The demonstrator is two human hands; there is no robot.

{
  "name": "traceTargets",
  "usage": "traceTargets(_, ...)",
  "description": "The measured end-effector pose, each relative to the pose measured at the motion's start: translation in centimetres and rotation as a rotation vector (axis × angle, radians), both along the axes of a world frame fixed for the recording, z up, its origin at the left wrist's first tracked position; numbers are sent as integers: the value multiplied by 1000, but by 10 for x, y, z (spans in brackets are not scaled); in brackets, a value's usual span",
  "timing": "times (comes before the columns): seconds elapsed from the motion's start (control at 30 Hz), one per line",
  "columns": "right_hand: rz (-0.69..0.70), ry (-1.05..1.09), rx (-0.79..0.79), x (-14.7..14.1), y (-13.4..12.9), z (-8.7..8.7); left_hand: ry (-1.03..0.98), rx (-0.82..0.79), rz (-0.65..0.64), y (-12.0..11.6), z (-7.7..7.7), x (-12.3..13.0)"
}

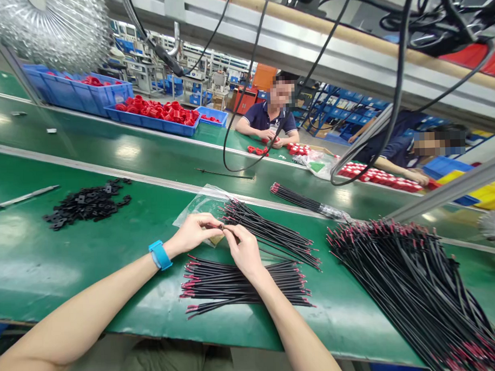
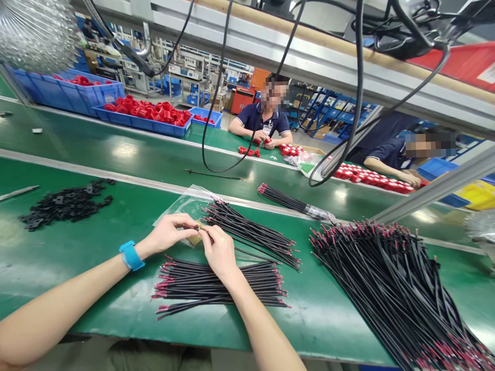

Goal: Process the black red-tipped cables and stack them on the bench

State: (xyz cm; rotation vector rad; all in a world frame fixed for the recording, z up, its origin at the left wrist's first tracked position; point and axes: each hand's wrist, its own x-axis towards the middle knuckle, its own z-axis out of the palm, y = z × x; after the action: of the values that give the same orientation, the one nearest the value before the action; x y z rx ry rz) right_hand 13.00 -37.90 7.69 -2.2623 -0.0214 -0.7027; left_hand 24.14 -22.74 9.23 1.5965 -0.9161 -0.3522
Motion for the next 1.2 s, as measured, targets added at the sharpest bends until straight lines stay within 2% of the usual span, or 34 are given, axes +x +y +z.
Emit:
traceTargets(0.1, -9, -53, -45, 0, -2, -4, 43, 17, 16, -1, -5, 1)
traceTargets(0.27, 4, -8, -165, -3, -5, -7, 10, 31, -70, -2, -4, -7)
traceTargets(0.43, 56, 61, -114, -4, -4, 0, -42, 35, -104, -2, 1, -9)
traceTargets(0.63, 49, 29, -112, -3, -7, 1, 156, -10, -109, -2, -4, -8)
traceTargets(0.8, 31, 4, -249, -6, -10, 1, 168, -3, -123, -2, -4, -9)
traceTargets(0.9, 14, -45, -405, -9, -22, 15, 60, 4, -88, -1, -4, -4)
traceTargets(1.07, -170, -155, -561, 0, -61, 57, -52, 45, 92, 1, -11, 9)
traceTargets(1.13, -193, -151, -621, 12, -76, 63, -43, 43, 152, 1, -13, 14)
traceTargets(1.2, -193, -99, -669, 27, -86, 59, -44, 39, 176, 2, -14, 16)
